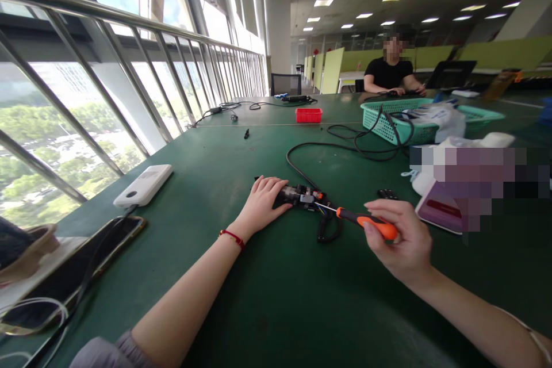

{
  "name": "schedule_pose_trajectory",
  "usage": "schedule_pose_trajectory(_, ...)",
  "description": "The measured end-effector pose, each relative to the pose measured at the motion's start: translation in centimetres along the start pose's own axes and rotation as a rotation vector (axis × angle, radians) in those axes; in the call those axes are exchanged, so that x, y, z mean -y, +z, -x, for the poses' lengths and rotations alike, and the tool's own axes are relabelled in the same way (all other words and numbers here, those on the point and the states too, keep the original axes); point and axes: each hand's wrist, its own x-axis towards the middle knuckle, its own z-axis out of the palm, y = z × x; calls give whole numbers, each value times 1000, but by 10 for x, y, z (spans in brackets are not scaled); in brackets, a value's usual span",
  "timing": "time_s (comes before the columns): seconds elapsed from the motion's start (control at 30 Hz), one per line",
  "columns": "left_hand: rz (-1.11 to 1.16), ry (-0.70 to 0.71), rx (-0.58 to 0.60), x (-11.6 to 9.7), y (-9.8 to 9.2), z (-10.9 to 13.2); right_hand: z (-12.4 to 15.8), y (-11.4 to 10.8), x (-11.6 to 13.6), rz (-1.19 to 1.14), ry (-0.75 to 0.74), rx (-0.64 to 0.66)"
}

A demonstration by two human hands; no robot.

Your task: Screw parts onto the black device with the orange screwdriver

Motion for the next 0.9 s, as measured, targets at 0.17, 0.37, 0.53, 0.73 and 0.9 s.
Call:
schedule_pose_trajectory(0.17,3,4,-4,1,2,0,-1,1,-1,-26,-41,-104)
schedule_pose_trajectory(0.37,1,-2,0,-1,-1,0,0,0,-2,9,-33,-5)
schedule_pose_trajectory(0.53,6,-3,-2,-1,-1,0,0,2,-5,-43,-42,-119)
schedule_pose_trajectory(0.73,1,5,-10,1,1,0,-5,-2,2,52,-133,44)
schedule_pose_trajectory(0.9,-5,7,-4,0,1,0,0,1,-3,-43,-76,-94)
